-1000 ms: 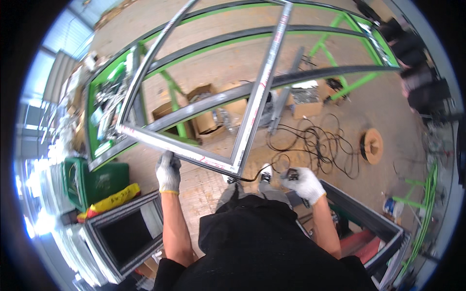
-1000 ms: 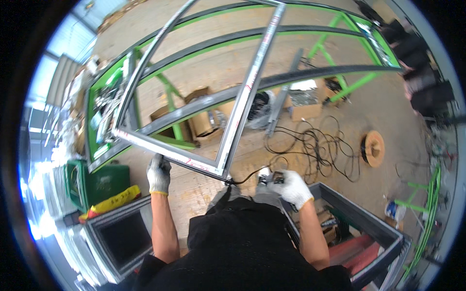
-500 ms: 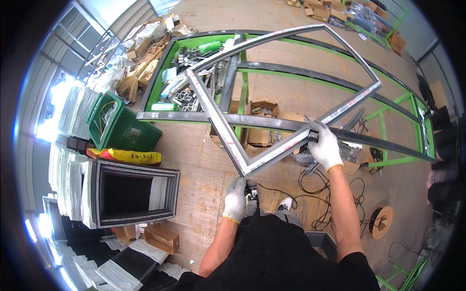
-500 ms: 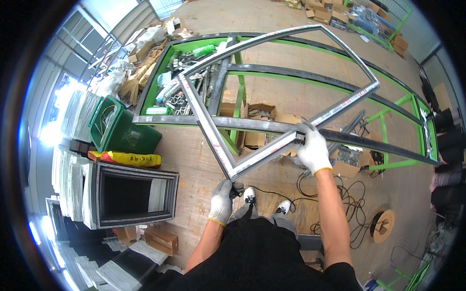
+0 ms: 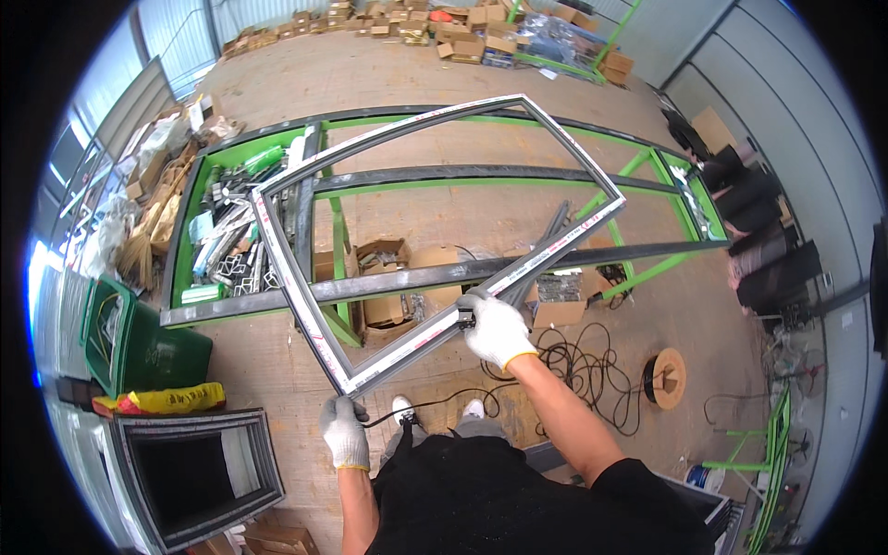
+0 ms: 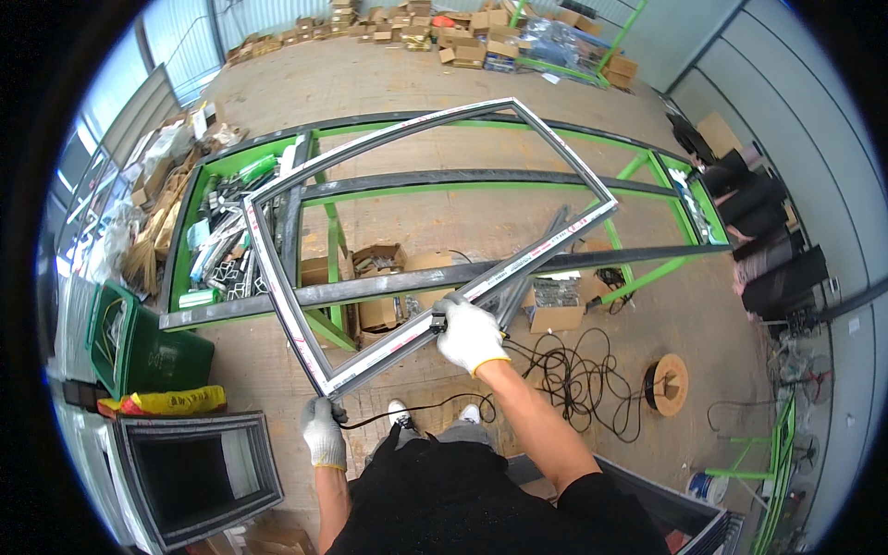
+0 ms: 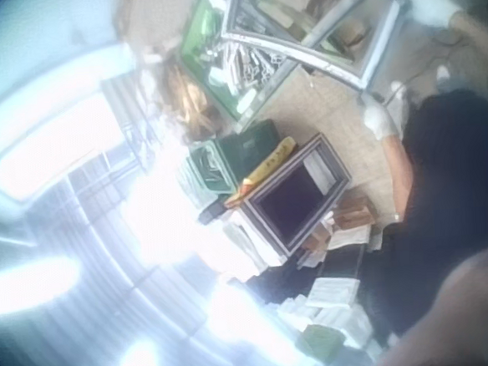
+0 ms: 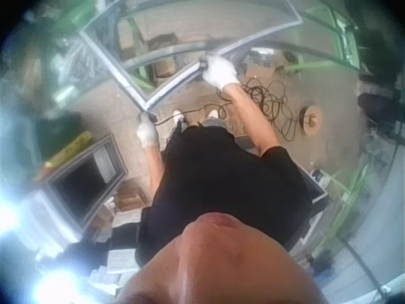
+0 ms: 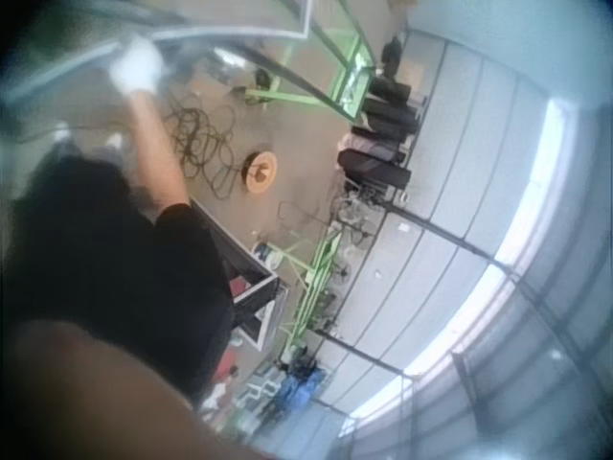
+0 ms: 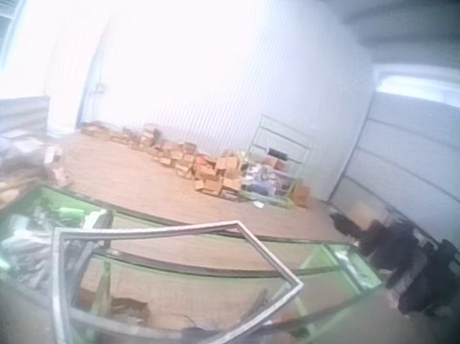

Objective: The person uses a pneumatic rivet gun to fasten metal window frame corners on a green jig, then stacks completed frames on a red workbench. The person repeats this process for multiple frames, handling each frame individually and securing each corner before moving to the next.

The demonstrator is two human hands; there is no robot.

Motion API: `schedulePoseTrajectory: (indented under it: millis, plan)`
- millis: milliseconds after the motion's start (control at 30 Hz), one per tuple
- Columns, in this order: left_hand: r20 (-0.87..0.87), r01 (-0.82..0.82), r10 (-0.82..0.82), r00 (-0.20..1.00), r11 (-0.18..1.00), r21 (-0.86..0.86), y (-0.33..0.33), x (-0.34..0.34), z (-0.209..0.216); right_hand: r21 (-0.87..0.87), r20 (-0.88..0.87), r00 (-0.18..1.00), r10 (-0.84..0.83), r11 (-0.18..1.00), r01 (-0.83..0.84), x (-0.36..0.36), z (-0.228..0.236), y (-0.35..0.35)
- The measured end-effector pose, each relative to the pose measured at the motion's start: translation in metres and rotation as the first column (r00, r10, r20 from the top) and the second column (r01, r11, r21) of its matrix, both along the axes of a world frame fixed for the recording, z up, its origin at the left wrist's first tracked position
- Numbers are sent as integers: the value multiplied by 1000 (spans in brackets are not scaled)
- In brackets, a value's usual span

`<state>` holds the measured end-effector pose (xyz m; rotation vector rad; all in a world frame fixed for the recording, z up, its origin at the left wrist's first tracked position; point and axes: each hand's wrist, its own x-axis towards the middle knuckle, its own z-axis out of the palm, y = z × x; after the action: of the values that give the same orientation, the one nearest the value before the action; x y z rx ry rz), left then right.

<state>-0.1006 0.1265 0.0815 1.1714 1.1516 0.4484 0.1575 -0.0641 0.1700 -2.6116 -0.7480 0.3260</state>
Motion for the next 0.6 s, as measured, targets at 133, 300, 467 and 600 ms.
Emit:
schedulePoseTrajectory:
  millis: [133,300,467,600]
  plan:
    - [-148,206,-181,972,962,178,25,7,1,71,-32,999,1,998,1,-30,19,-16]
    - [-196,354,-307,931,888,293,29,37,9,415,-575,797,184,905,91,-68,49,-30]
    - [-218,368,-318,923,894,255,20,61,10,416,-815,544,199,855,310,-93,45,-32]
    - [-192,377,-338,921,895,236,17,58,12,165,-938,346,-13,861,482,-109,24,-49]
